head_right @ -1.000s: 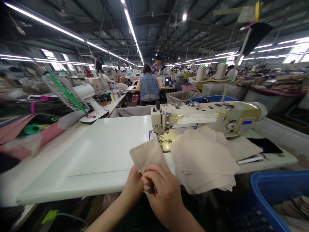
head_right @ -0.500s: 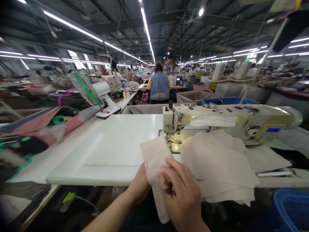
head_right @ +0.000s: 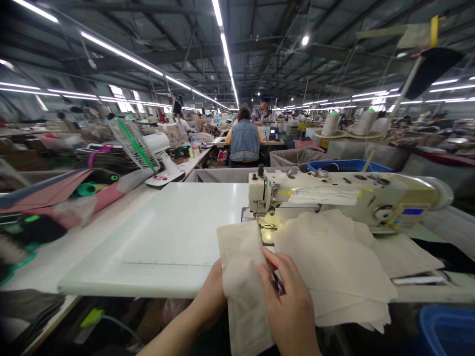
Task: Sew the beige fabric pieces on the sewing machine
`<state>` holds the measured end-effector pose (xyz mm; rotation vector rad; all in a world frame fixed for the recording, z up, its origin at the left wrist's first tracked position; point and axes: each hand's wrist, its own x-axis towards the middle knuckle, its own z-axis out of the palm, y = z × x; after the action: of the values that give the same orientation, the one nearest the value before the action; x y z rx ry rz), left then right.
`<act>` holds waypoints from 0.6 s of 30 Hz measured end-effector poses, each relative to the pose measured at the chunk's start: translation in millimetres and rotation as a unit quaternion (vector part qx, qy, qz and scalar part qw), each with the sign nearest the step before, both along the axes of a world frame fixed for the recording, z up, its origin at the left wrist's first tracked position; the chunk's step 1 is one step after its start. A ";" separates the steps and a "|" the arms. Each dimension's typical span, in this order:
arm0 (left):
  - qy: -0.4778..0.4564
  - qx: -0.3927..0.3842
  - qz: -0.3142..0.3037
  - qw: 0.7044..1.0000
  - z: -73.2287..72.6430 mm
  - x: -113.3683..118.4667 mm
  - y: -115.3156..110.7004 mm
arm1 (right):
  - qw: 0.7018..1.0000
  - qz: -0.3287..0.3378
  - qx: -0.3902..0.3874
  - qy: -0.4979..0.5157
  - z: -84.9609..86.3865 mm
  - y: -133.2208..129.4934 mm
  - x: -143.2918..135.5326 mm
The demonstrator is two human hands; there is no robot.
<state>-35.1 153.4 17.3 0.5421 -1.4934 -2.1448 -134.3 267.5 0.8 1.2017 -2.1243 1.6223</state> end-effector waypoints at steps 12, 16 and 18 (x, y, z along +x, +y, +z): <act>-0.017 0.084 0.030 0.996 -5.9 -4.4 -2.7 | 1.000 0.011 0.000 -0.001 -3.7 -2.8 1.6; -0.021 0.102 0.031 0.994 -5.4 -4.6 -1.6 | 1.000 0.016 -0.001 -0.004 -4.7 -3.6 2.8; -0.019 0.107 0.031 0.994 -5.1 -4.5 -1.2 | 1.000 0.017 0.001 -0.004 -4.6 -3.8 3.1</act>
<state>-39.6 152.2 12.1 0.6964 -1.2553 -2.2716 -131.2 263.7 -3.9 1.2405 -2.1233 1.6420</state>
